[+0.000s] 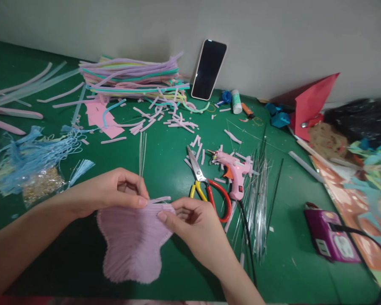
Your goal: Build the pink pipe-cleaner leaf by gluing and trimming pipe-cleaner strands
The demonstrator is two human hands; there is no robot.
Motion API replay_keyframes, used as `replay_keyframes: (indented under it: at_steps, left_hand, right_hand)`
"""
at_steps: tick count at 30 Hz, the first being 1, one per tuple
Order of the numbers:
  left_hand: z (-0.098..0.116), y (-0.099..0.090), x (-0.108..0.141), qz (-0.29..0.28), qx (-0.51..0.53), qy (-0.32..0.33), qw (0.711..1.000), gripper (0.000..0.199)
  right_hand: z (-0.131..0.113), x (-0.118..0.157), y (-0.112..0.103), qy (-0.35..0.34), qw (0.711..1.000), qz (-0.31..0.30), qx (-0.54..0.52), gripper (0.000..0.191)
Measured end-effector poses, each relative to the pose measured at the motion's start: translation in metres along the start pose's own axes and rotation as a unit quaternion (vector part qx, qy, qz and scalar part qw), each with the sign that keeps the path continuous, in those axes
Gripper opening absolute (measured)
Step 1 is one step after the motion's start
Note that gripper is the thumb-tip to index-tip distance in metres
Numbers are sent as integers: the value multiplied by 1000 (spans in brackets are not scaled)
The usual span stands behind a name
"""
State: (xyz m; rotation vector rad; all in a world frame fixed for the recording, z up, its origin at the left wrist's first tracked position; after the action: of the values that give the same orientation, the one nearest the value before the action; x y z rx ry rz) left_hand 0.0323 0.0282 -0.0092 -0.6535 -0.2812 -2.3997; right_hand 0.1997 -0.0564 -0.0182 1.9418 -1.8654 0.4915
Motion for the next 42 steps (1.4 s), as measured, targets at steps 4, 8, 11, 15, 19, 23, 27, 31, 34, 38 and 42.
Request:
replay_keyframes:
  at_steps: [4,8,11,15,19,23,27,31,34,38,42]
  left_hand:
    - [1,4,0,0,29,-29,999,11]
    - [-3,7,-1,-4,66,-47,997,13]
    - [-6,8,-3,-12,78,-44,996,13]
    - [-6,8,-2,-23,76,-50,996,14]
    - [-4,9,-1,-33,77,-50,995,14]
    - [-4,12,-2,-35,95,-46,994,16]
    - [-5,12,-2,-24,99,-39,994,17]
    - [-5,13,-2,-24,102,-29,994,16]
    - [-3,14,-2,-33,94,-27,995,16]
    - [-3,14,-2,-27,93,-31,995,17]
    - [-6,15,-4,-29,95,-30,995,16]
  right_hand:
    - [1,1,-1,-2,1000,11,15,25]
    - [1,0,-1,6,1000,5,4,22]
    - [2,0,0,13,1000,-4,5,22]
    - [5,0,0,14,1000,-9,13,21]
    - [4,1,1,9,1000,1,15,18]
    - [4,2,1,6,1000,3,16,18]
    - [4,2,2,3,1000,1,25,21]
    - [3,1,1,-4,1000,1,21,21]
    - [3,1,1,-7,1000,4,23,21]
    - [4,1,1,-4,1000,0,25,22]
    - [1,0,1,12,998,-45,-40,29]
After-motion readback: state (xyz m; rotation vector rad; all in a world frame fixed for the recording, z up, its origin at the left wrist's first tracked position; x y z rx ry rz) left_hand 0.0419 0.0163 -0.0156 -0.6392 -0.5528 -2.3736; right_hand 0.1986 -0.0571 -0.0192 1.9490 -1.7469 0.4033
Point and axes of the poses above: each hand's wrist, its own x-axis away from the middle knuckle, its own y-axis out of the palm, z = x × y, the point moved 5 cm from there along -x, towards the middle knuckle
